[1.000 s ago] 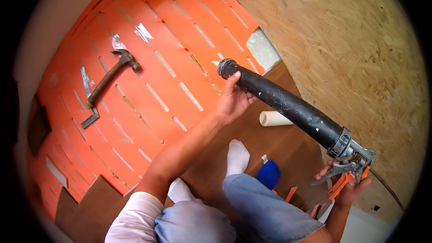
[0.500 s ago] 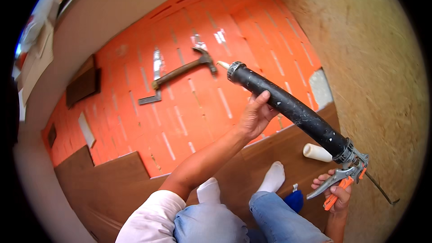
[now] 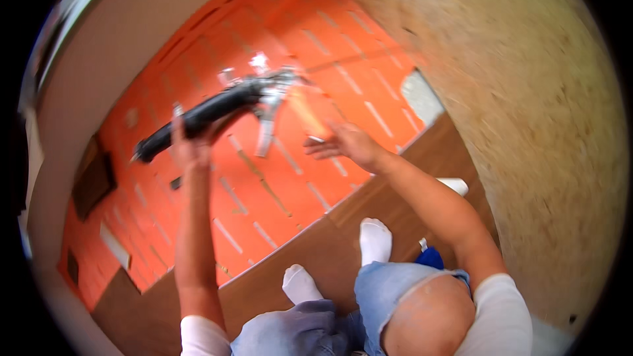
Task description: The person applies adhesive to wood floor planks and fits them into place on an orange underlayment, using a hammer to secure them.
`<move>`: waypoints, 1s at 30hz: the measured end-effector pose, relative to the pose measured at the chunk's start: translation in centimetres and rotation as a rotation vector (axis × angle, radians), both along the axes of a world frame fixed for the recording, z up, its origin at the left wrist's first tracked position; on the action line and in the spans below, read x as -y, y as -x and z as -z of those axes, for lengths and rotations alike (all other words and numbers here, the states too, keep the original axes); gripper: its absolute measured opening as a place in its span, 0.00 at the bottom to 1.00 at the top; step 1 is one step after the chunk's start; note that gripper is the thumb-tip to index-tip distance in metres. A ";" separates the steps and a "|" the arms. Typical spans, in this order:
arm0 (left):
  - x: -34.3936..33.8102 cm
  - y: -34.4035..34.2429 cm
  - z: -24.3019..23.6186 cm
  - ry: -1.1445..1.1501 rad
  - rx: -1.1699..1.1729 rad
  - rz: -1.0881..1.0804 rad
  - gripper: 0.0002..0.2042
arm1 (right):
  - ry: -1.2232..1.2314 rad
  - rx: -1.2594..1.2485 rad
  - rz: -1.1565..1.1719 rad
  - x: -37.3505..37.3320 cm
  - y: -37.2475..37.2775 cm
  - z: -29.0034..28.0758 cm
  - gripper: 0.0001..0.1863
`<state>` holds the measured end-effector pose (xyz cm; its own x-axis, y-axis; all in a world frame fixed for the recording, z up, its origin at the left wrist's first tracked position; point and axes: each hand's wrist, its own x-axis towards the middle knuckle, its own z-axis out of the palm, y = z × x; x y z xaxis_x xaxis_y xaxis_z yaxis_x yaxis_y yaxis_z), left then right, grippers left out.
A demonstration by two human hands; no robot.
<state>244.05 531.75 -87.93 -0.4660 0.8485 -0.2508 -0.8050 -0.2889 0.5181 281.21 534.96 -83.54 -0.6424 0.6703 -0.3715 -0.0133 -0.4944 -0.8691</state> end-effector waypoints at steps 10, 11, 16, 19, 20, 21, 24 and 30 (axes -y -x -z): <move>-1.8 30.0 14.7 0.229 -0.046 -0.334 0.32 | -0.919 1.687 0.521 -12.7 -14.0 14.1 0.22; -1.7 30.0 15.4 0.325 -0.122 -0.376 0.31 | -0.884 1.763 0.511 -13.5 -13.8 14.9 0.23; -3.5 30.3 18.7 0.331 -0.122 -0.457 0.28 | -0.996 1.862 0.607 -14.3 -13.5 18.5 0.24; -3.8 34.5 18.6 0.250 -0.080 -0.409 0.29 | -1.069 1.709 0.631 -15.5 -12.8 19.0 0.20; -4.0 35.0 18.6 0.248 -0.053 -0.381 0.29 | -1.074 1.689 0.645 -15.7 -13.0 19.1 0.19; -4.1 35.4 18.8 0.245 -0.027 -0.355 0.30 | -1.080 1.667 0.661 -15.9 -13.0 19.2 0.18; -4.7 35.8 19.2 0.351 -0.068 -0.355 0.30 | -1.068 1.629 0.628 -16.7 -13.6 19.2 0.17; -4.1 37.2 18.0 0.463 0.155 -0.066 0.33 | -1.035 1.770 0.553 -17.3 -14.3 18.5 0.18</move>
<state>206.80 535.85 -105.91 -0.4425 0.6014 -0.6652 -0.8705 -0.1098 0.4797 295.48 552.25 -102.03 0.1730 0.9296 0.3255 0.9836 -0.1799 -0.0091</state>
